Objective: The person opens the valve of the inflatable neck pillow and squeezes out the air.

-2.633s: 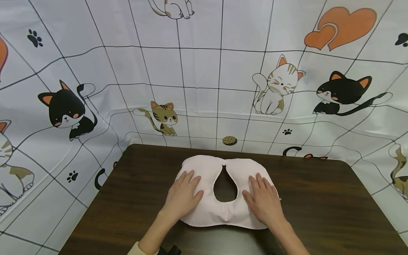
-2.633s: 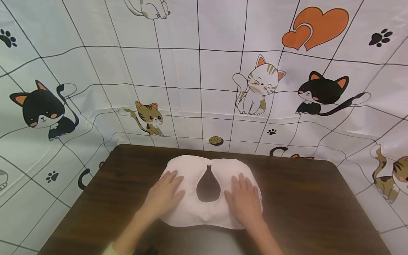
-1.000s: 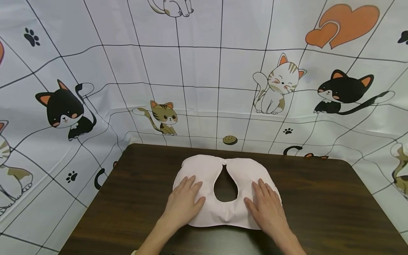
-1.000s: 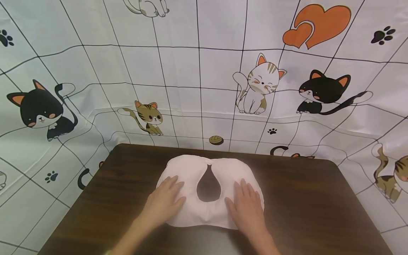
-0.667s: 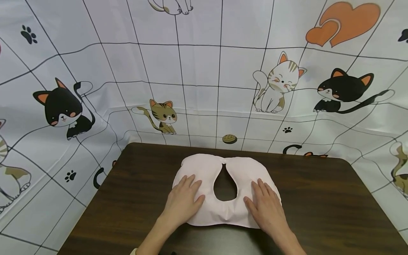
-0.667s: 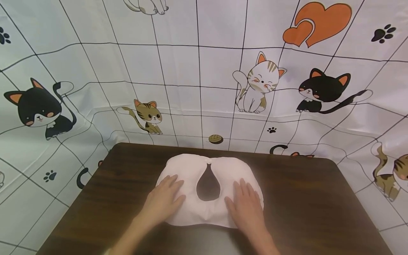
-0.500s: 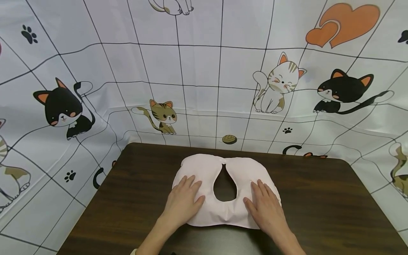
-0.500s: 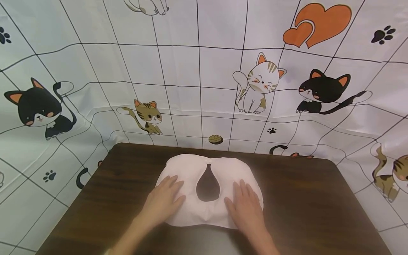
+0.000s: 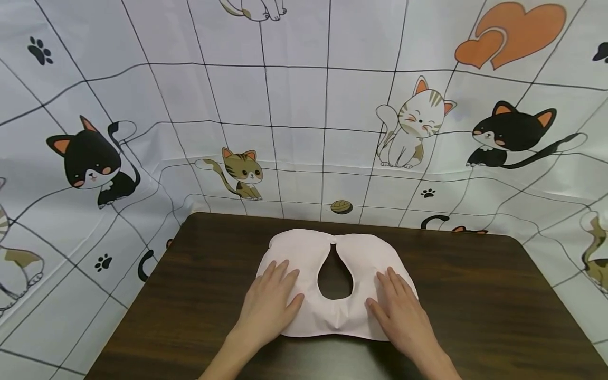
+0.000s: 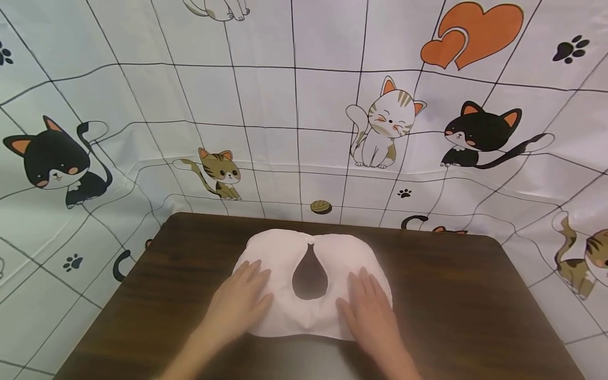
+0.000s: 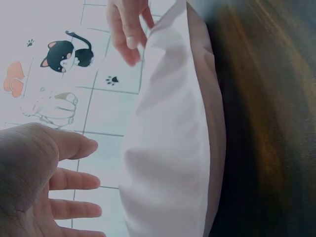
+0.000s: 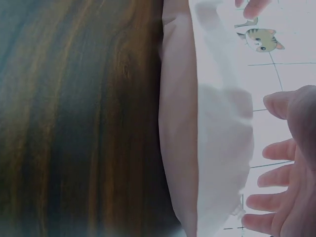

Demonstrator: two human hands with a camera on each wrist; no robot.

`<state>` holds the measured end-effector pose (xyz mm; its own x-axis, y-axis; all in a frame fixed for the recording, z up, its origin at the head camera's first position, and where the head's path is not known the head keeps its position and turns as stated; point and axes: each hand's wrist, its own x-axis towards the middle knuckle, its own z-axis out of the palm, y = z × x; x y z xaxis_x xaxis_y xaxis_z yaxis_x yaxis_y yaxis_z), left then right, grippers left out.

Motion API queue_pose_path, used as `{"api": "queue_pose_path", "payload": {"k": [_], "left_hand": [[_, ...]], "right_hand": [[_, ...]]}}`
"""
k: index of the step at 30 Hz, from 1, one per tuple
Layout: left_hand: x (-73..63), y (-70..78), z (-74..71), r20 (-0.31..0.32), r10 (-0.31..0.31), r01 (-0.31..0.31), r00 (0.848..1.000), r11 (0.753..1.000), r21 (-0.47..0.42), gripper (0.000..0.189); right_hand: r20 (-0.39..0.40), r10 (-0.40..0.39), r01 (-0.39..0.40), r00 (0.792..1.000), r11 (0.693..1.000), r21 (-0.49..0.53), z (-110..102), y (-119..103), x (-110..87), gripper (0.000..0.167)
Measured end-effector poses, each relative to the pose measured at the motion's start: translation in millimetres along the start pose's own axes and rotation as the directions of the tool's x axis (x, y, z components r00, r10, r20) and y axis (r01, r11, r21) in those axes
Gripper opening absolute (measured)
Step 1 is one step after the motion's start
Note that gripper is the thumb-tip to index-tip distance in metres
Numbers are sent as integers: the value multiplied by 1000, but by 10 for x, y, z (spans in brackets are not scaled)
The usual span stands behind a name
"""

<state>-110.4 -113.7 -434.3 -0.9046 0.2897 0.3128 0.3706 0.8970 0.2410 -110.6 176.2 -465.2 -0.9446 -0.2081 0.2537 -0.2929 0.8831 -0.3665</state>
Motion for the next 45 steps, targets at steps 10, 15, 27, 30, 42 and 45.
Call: {"api": "queue_pose_path", "payload": {"k": [10, 15, 27, 30, 42, 45], "left_hand": [[-97, -42, 87, -14, -2, 2, 1000, 1000, -7, 39], [-150, -70, 146, -8, -6, 6, 1000, 1000, -8, 41], [-208, -106, 240, -4, -20, 20, 1000, 1000, -17, 42], [-219, -106, 252, -10, -19, 18, 1000, 1000, -16, 42], [-241, -112, 260, -30, -11, 11, 999, 1000, -1, 44], [-247, -94, 231, -24, -18, 18, 1000, 1000, -7, 44]], "right_hand": [[-21, -60, 60, 998, 997, 44, -23, 72, -132, 61], [-26, -122, 123, 992, 992, 25, 52, 131, -150, 61], [-35, -164, 163, 986, 986, -30, 135, 188, -143, 60], [-48, -179, 177, 983, 983, -39, 148, 195, -138, 60], [-30, -172, 171, 985, 985, -33, 129, 185, -141, 60], [-28, -167, 166, 986, 986, -24, 116, 183, -150, 59]]}}
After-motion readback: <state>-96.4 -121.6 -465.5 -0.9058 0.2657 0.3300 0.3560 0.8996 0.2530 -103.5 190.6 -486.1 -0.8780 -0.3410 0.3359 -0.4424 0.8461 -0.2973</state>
